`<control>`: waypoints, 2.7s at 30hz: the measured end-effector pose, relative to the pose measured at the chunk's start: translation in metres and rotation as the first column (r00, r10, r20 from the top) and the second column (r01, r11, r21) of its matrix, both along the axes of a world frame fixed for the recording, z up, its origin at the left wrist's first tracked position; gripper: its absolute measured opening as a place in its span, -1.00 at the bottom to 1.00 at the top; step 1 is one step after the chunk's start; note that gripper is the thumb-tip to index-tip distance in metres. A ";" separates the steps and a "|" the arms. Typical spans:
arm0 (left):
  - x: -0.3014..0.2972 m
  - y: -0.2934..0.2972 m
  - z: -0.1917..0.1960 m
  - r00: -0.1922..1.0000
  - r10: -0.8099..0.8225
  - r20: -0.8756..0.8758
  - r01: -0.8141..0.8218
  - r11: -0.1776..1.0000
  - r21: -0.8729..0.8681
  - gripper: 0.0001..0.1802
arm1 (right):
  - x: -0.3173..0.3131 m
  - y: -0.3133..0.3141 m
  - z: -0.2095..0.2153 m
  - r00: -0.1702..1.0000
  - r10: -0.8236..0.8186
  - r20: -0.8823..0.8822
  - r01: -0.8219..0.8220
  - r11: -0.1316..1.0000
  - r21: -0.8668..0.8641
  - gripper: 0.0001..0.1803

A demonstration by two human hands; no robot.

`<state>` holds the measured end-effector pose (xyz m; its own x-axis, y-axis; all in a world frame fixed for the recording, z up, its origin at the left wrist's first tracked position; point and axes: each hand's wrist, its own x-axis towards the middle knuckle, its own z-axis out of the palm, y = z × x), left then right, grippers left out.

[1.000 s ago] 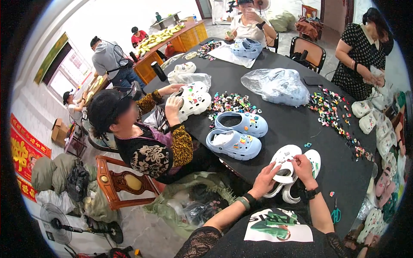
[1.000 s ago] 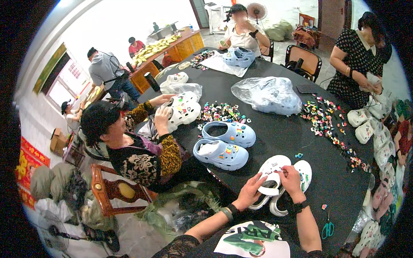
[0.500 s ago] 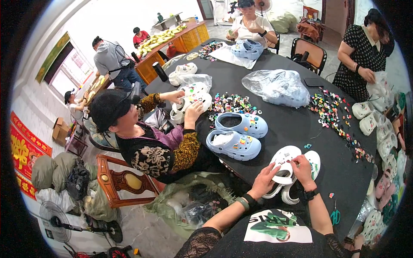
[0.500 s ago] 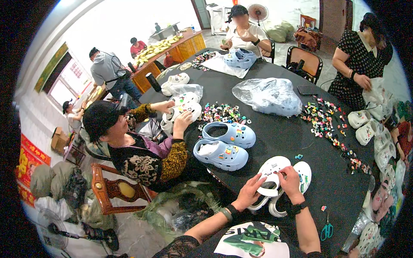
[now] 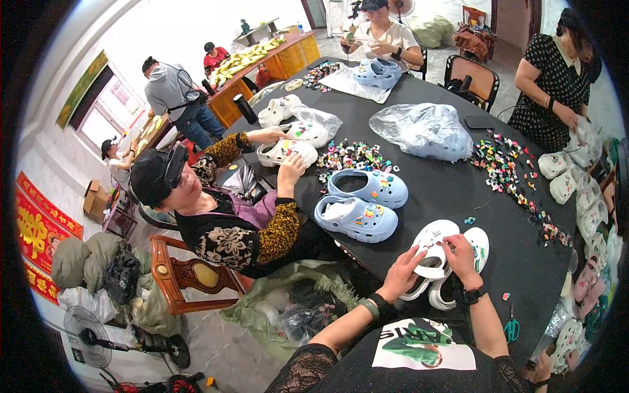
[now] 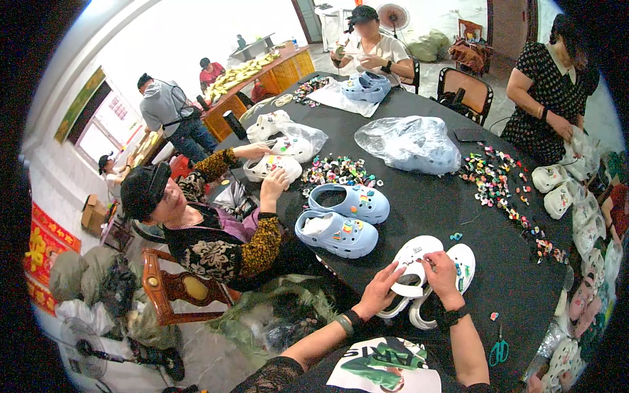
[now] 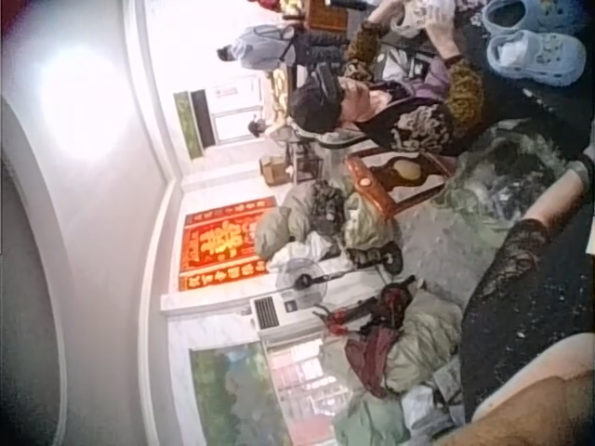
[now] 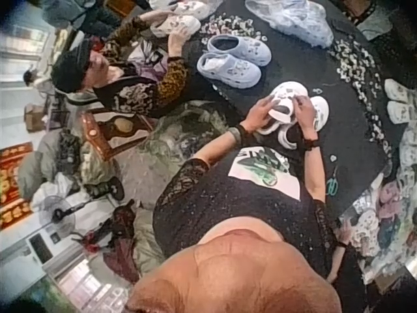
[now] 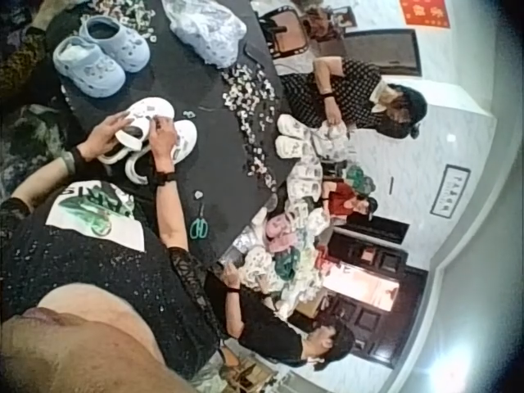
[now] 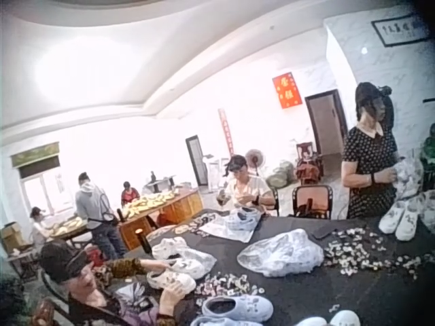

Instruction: The recorder is attaching decorative charms to rubber clogs at a manufacturing or assembly station.

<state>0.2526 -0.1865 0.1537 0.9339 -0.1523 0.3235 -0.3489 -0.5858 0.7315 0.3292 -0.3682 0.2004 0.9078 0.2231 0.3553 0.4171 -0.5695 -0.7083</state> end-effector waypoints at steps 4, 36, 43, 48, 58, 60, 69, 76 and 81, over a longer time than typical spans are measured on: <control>0.000 -0.001 0.001 1.000 0.000 0.008 0.000 1.000 -0.003 -0.27 | 0.001 -0.004 -0.003 0.999 0.030 0.041 -0.028 0.999 -0.043 -0.91; 0.007 -0.001 -0.008 0.994 0.002 0.106 -0.006 0.999 0.033 -0.42 | 0.011 -0.014 -0.032 0.999 -0.012 0.036 0.011 1.000 0.009 -0.76; 0.017 -0.007 -0.005 1.000 0.016 0.011 -0.015 0.997 -0.071 -0.38 | 0.012 -0.046 -0.015 0.923 0.152 -0.354 0.101 0.791 0.603 -0.91; 0.004 -0.004 -0.033 0.913 0.013 -0.408 -0.238 0.829 -0.506 -0.44 | -0.031 -0.075 -0.008 0.876 0.194 -0.441 -0.117 0.974 0.195 -0.79; 0.016 -0.037 -0.008 0.780 -0.222 -0.586 -0.187 0.810 -0.555 -0.55 | -0.075 -0.030 -0.024 0.929 -0.278 -0.245 0.205 0.936 -0.286 -0.04; 0.008 -0.052 0.011 0.766 -0.210 -0.607 -0.092 0.900 -0.427 -0.55 | -0.067 -0.036 -0.033 0.926 -0.327 -0.187 0.288 0.934 -0.209 -0.22; 0.030 -0.054 -0.020 0.429 -0.341 -0.837 -0.222 0.858 -0.464 -0.42 | -0.068 -0.064 -0.036 0.937 -0.249 -0.246 0.172 0.939 -0.297 -0.70; 0.033 -0.041 0.023 0.952 -0.107 -0.288 0.116 0.993 0.016 -0.24 | -0.091 -0.074 0.024 0.835 0.083 -0.544 -0.271 0.922 -0.275 -0.64; 0.023 -0.065 0.025 0.963 0.066 -0.261 -0.006 0.974 0.224 -0.11 | -0.037 -0.067 0.022 0.986 -0.138 -0.096 0.120 0.978 -0.172 -0.77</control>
<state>0.2759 -0.2514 0.1792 0.9874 -0.1563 0.0260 -0.1359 -0.7508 0.6464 0.2922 -0.4357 0.2221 0.9634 0.1488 0.2231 0.2595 -0.7267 -0.6361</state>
